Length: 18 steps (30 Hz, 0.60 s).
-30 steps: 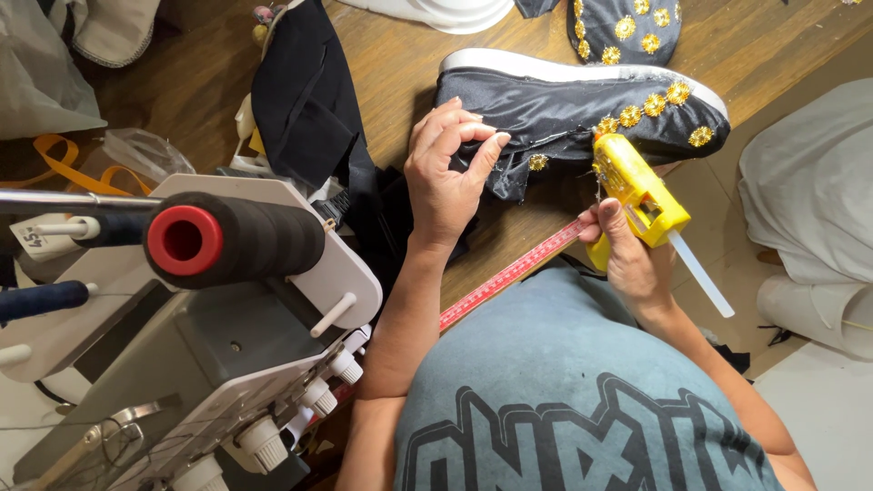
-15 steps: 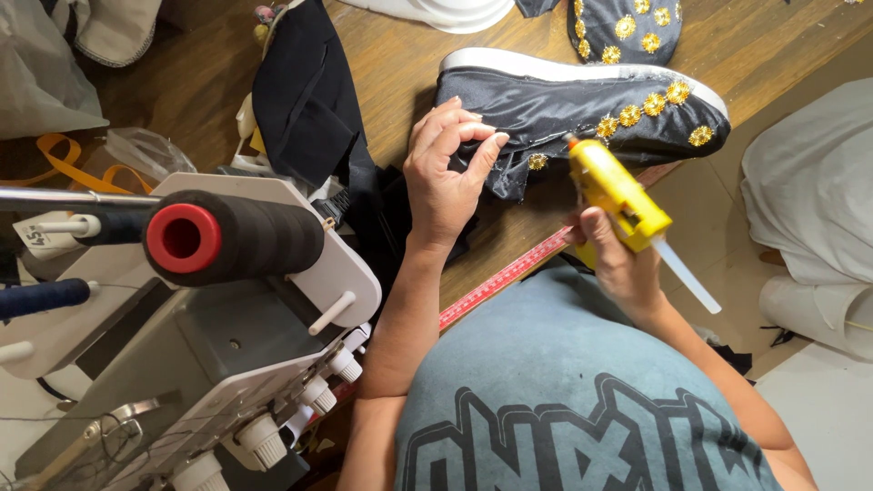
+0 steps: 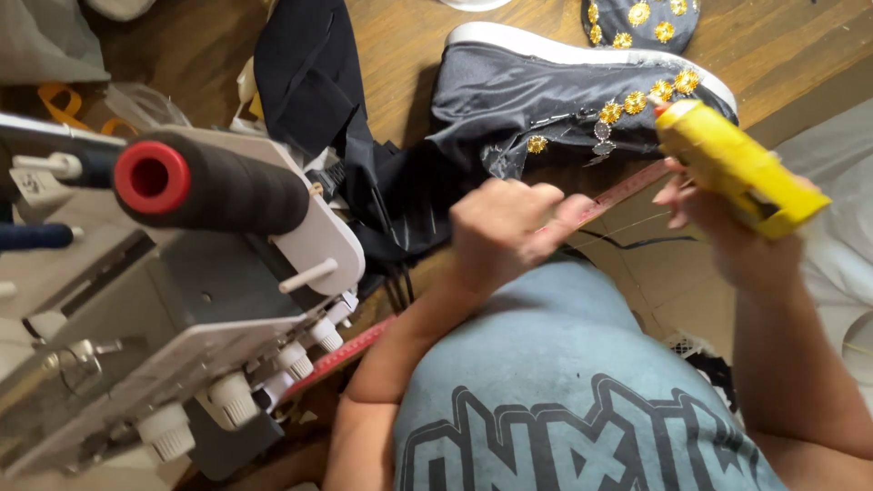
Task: Decorating a black fabric garment with gold floral trim using a hot glue gun and scissors
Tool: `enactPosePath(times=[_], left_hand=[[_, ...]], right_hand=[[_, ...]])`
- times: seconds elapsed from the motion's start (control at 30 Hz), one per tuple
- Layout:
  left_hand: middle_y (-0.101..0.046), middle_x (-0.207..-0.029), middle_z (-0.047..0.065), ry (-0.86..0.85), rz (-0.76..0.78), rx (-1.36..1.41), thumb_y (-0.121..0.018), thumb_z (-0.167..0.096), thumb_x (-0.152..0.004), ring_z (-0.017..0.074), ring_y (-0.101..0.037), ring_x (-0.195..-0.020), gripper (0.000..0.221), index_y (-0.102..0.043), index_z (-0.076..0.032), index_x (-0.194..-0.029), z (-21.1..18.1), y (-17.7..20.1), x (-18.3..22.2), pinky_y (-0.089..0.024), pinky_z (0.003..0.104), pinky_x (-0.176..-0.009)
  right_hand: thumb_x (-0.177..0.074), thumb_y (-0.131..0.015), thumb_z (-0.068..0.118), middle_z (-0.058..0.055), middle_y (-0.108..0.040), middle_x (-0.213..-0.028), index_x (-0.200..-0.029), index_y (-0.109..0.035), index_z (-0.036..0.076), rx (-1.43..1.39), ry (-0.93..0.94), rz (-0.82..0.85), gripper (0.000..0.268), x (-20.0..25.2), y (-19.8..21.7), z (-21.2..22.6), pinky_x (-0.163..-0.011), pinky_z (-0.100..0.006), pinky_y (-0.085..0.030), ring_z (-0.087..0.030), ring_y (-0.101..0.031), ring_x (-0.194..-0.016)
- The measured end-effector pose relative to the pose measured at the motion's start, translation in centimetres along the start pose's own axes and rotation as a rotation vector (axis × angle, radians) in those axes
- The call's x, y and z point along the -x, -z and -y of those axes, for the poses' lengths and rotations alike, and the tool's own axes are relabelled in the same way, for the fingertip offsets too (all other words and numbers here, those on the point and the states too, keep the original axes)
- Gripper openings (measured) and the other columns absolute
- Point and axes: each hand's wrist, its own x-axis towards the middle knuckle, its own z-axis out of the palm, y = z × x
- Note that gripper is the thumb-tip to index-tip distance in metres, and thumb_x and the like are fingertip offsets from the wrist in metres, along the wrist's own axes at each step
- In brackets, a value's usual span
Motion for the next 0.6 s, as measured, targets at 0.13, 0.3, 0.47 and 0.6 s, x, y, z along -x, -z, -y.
enactPosePath(times=[0.13,0.3,0.47,0.6], left_hand=[[-0.071,-0.091,0.006,0.328,0.225,0.093,-0.075,-0.056,-0.084,0.0280,-0.071,-0.077,0.055,-0.065,-0.009,-0.110,-1.2,-5.6,4.1,-0.053,0.042,-0.065],[-0.076,-0.104,0.001,0.616,0.268,0.201,-0.068,-0.062,-0.080,0.0259,-0.077,-0.091,0.059,-0.064,-0.012,-0.111,-3.3,-9.0,4.0,-0.058,0.043,-0.076],[-0.075,-0.095,-0.011,0.719,0.097,0.238,-0.080,-0.039,-0.081,0.0214,-0.075,-0.087,0.034,-0.057,-0.019,-0.094,-4.3,-11.8,4.2,-0.058,0.039,-0.077],[-0.064,-0.087,-0.005,0.661,-0.046,0.240,-0.070,-0.023,-0.093,0.0173,-0.064,-0.081,0.014,-0.058,-0.016,-0.090,-5.7,-10.5,3.6,-0.051,0.035,-0.076]], right_hand=[[-0.099,-0.063,0.001,-0.023,-0.065,-0.105,-0.115,-0.060,-0.009,-0.075,-0.076,0.032,0.019,-1.2,1.8,2.0,-0.069,-0.029,-0.055,-0.025,-0.065,-0.080],[-0.098,-0.065,-0.004,-0.023,-0.065,-0.110,-0.110,-0.060,-0.010,-0.043,-0.019,0.123,0.014,-2.9,3.6,2.6,-0.069,-0.030,-0.057,-0.026,-0.066,-0.083],[-0.102,-0.058,-0.007,-0.031,-0.058,-0.098,-0.107,-0.050,-0.015,-0.065,0.122,0.248,0.013,-5.3,6.9,0.9,-0.075,-0.040,-0.052,-0.032,-0.058,-0.076],[-0.106,-0.054,0.008,-0.019,-0.062,-0.104,-0.120,-0.057,-0.012,0.056,-0.031,0.359,0.024,-7.1,9.4,-0.3,-0.086,-0.035,-0.051,-0.024,-0.058,-0.086]])
